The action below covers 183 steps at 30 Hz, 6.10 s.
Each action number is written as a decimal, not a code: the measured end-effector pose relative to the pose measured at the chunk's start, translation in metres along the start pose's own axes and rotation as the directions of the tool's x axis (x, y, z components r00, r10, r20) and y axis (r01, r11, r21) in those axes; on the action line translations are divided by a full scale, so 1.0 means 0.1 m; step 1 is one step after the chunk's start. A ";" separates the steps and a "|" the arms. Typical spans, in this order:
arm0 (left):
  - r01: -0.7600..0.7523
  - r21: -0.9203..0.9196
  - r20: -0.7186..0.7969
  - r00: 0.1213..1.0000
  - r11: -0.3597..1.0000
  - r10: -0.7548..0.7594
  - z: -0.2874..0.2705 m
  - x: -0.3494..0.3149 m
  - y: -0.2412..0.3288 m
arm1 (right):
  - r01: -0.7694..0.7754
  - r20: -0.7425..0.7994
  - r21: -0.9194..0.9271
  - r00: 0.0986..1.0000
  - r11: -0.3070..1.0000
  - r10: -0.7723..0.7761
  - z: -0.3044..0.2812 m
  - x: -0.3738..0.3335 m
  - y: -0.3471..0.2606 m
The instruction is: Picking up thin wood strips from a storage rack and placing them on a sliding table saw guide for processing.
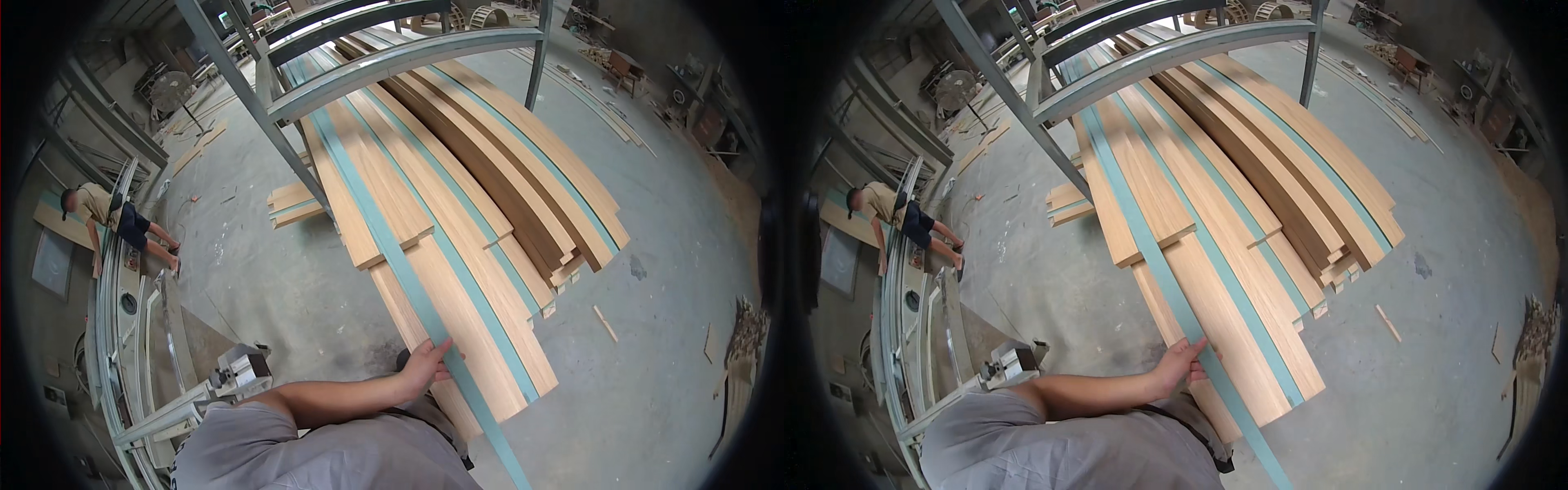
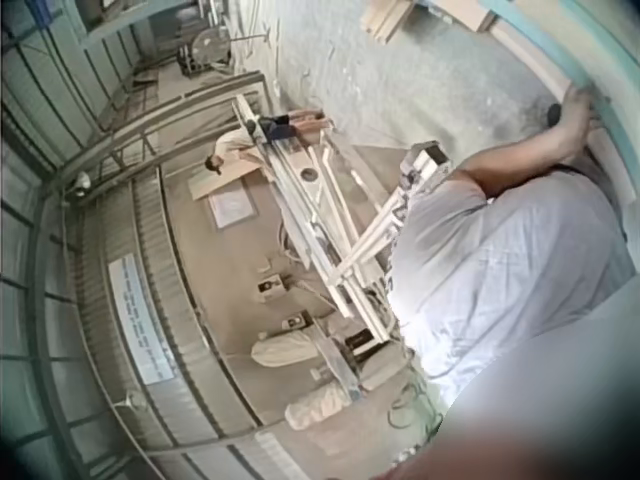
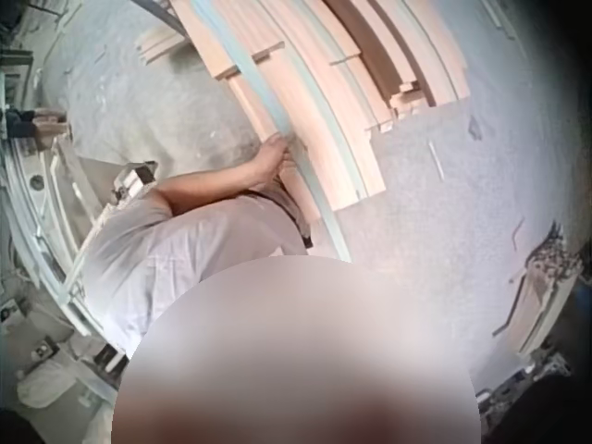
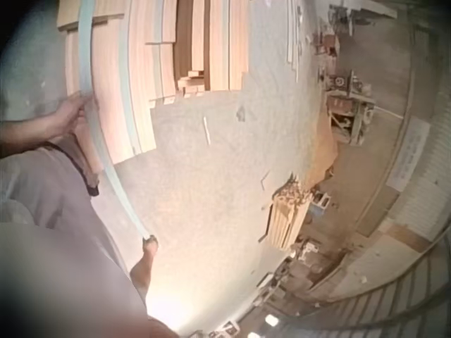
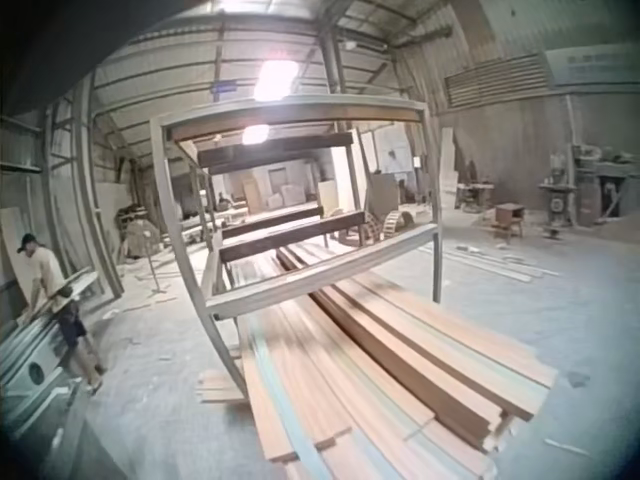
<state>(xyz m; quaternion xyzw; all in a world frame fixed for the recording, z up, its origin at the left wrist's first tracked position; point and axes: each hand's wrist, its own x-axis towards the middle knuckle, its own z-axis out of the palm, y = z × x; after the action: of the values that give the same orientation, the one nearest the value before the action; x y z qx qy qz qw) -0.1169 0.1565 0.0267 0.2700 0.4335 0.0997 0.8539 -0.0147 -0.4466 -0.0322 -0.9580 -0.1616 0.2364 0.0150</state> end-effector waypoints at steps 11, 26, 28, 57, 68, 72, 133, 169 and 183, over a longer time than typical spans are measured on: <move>-0.023 0.119 0.131 0.991 0.993 0.008 0.01 0.06 -0.35 | 0.504 -0.036 0.282 0.856 0.816 -0.516 -0.94 0.45 -1.79; -0.328 -0.088 -0.005 0.944 0.940 0.329 -0.49 0.35 0.57 | 0.371 0.100 0.329 0.901 0.869 -0.422 -1.06 0.49 -3.60; -0.393 -0.157 -0.071 0.920 0.906 0.387 -0.63 0.37 0.80 | 0.374 0.058 0.348 0.907 0.860 -0.418 -1.26 0.45 -4.13; -0.674 0.120 -0.242 0.692 0.729 0.680 -1.35 0.03 1.46 | 0.852 -0.226 0.328 0.489 0.407 -0.842 -0.93 0.39 -5.89; -0.332 0.698 -0.101 0.831 0.634 0.547 -2.36 -0.69 0.51 | 0.897 -0.248 0.249 0.424 0.366 -0.871 -0.97 1.14 -8.50; -0.256 0.759 -0.187 0.795 0.598 0.577 -3.18 -0.55 0.14 | 0.893 -0.190 0.087 0.450 0.442 -0.872 -1.07 1.21 -9.21; -0.404 -0.549 -0.836 0.245 0.732 -0.491 -3.22 -5.08 -7.73 | 0.947 0.829 0.259 -0.320 -0.192 -0.459 2.50 -2.54 -4.14; -0.884 -0.406 -0.425 0.406 -0.231 -0.809 -2.41 -6.24 -10.48 | -0.128 0.761 0.579 -0.272 -0.806 0.589 6.49 -7.44 -3.42; -0.980 -0.096 -0.605 -0.082 0.175 -0.792 -5.49 -10.78 -12.86 | 0.962 0.994 0.098 -0.083 -0.254 0.069 8.47 -11.51 -2.06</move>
<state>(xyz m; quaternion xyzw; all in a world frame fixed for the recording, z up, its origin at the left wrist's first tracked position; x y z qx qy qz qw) -1.2868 -1.1464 -0.2002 -0.4516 0.6224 0.6349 0.0750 -1.4273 -0.6562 -0.2463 -0.1825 -0.7452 0.4434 -0.4634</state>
